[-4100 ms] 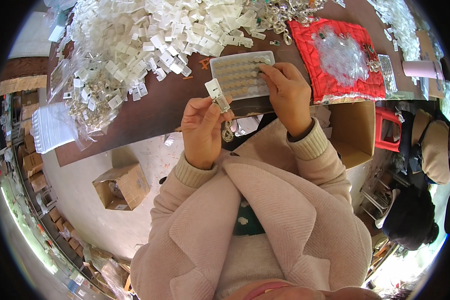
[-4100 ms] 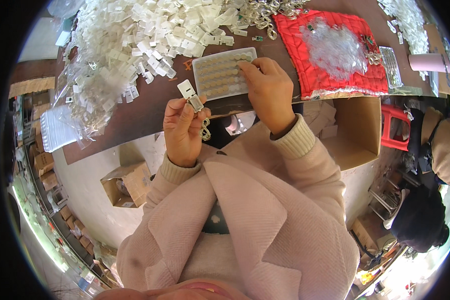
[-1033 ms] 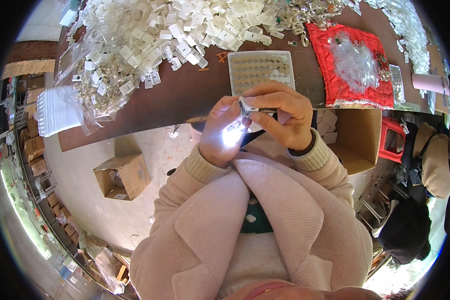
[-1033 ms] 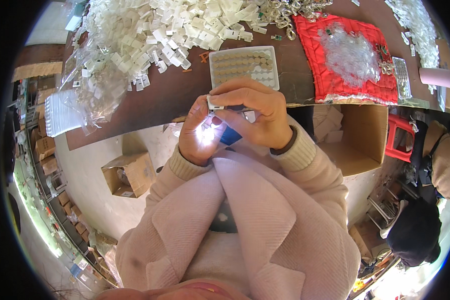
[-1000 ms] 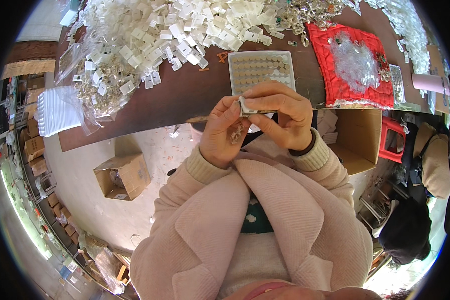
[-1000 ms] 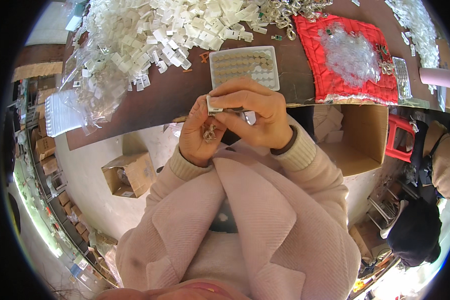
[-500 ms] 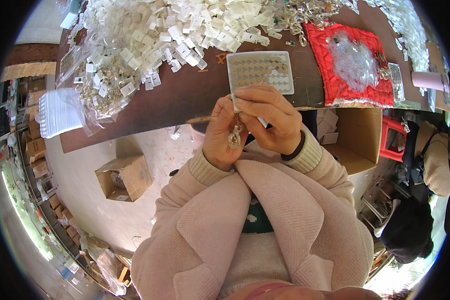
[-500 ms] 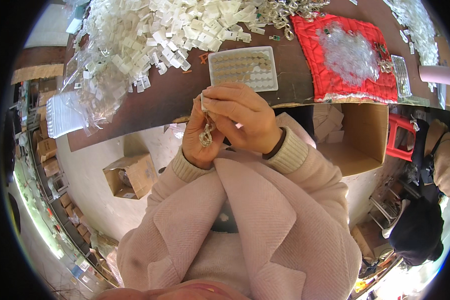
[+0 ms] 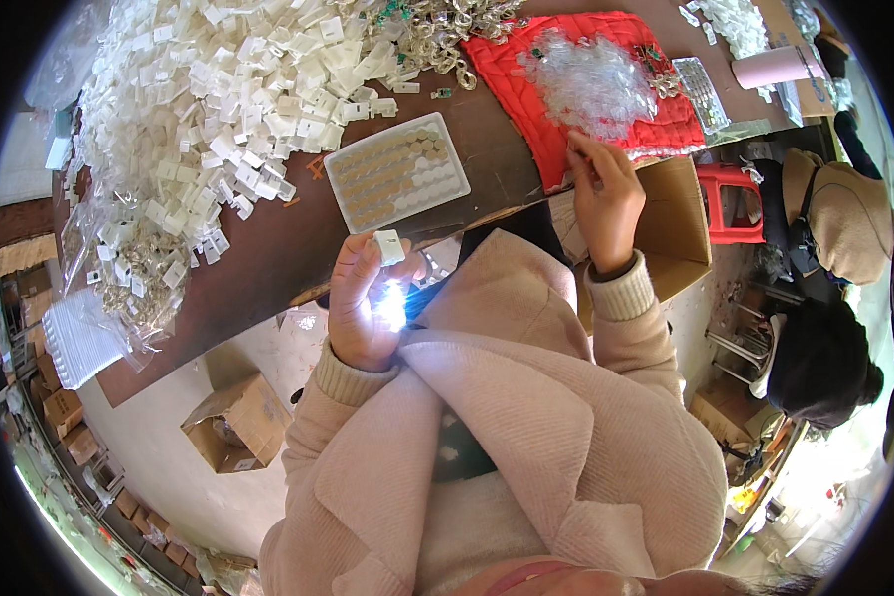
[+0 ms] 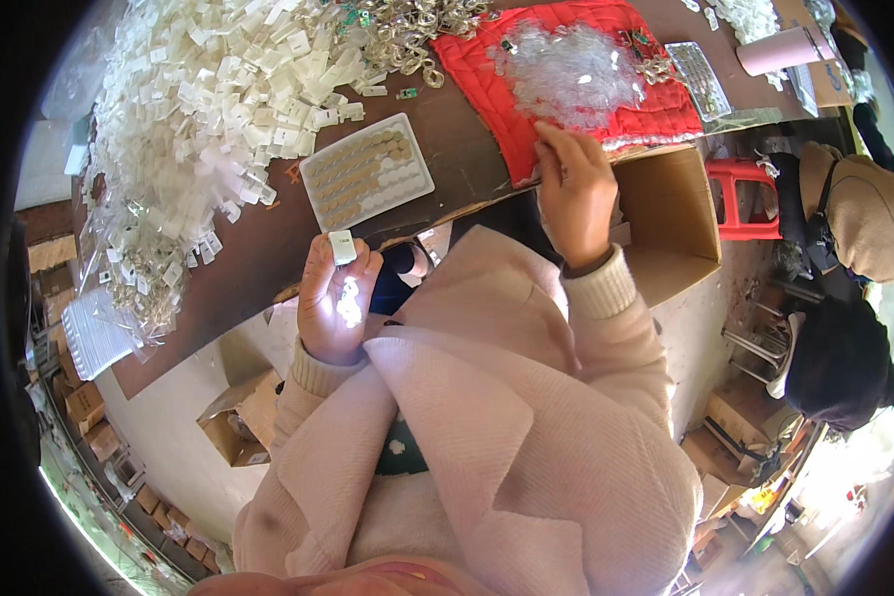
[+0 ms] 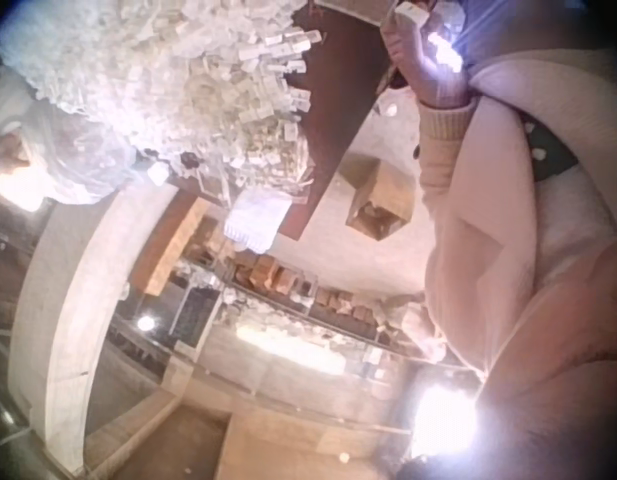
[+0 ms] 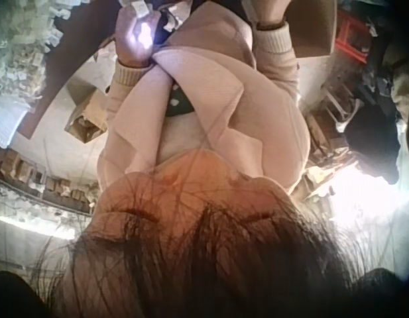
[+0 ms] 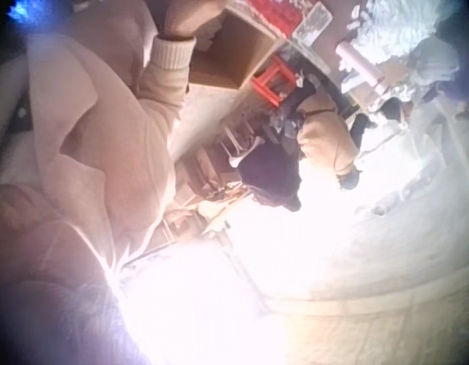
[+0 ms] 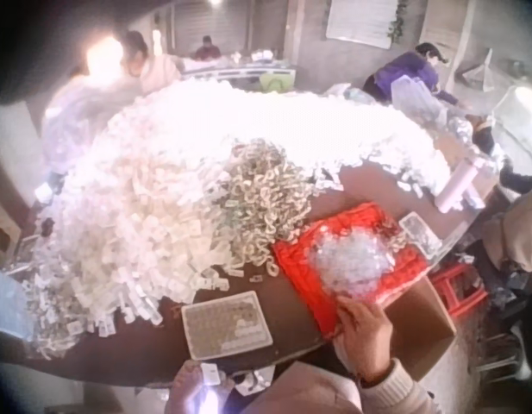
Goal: The person repeatedly picks small white plastic tags and metal keychain components from a table, attaches them together by hand, and places the assembled units into a clear compartmentalized tray. The process continues throughout the clip with consistent hand movements and no visible tools.
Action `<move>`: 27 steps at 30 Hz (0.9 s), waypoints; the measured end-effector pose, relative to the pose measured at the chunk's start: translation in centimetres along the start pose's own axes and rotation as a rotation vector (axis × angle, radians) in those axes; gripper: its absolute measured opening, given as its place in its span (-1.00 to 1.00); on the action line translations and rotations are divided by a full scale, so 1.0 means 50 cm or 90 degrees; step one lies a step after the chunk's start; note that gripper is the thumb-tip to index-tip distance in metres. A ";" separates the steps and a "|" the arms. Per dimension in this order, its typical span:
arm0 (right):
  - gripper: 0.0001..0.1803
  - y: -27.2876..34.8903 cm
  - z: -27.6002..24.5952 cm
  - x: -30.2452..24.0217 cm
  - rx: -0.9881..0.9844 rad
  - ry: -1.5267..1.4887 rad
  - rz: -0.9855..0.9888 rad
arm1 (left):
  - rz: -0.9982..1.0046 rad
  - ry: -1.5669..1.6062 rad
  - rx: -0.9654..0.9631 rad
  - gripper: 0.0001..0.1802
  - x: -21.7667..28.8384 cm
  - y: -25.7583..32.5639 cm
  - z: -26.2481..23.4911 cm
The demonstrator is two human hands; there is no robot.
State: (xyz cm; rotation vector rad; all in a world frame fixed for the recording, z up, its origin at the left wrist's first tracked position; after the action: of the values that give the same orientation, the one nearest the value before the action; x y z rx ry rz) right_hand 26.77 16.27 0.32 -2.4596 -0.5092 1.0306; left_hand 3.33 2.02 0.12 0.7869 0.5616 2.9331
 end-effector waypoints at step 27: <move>-0.55 0.003 0.067 -0.238 -0.276 -0.351 -0.398 | 0.090 -0.045 0.030 -0.78 0.013 0.021 -0.006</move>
State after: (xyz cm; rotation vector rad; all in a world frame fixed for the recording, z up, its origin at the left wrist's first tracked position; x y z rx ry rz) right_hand 16.49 11.23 5.01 -2.0494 -1.7000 1.3993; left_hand 2.66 1.05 0.53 0.9705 0.5962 3.0140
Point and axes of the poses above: each hand's wrist, its own y-axis away from the middle knuckle, its own z-axis out of the palm, x = y × z, the point moved 1 cm from there along -y, towards the middle knuckle, and after that the axes turned 7 degrees about -z, right-handed, at the moved point
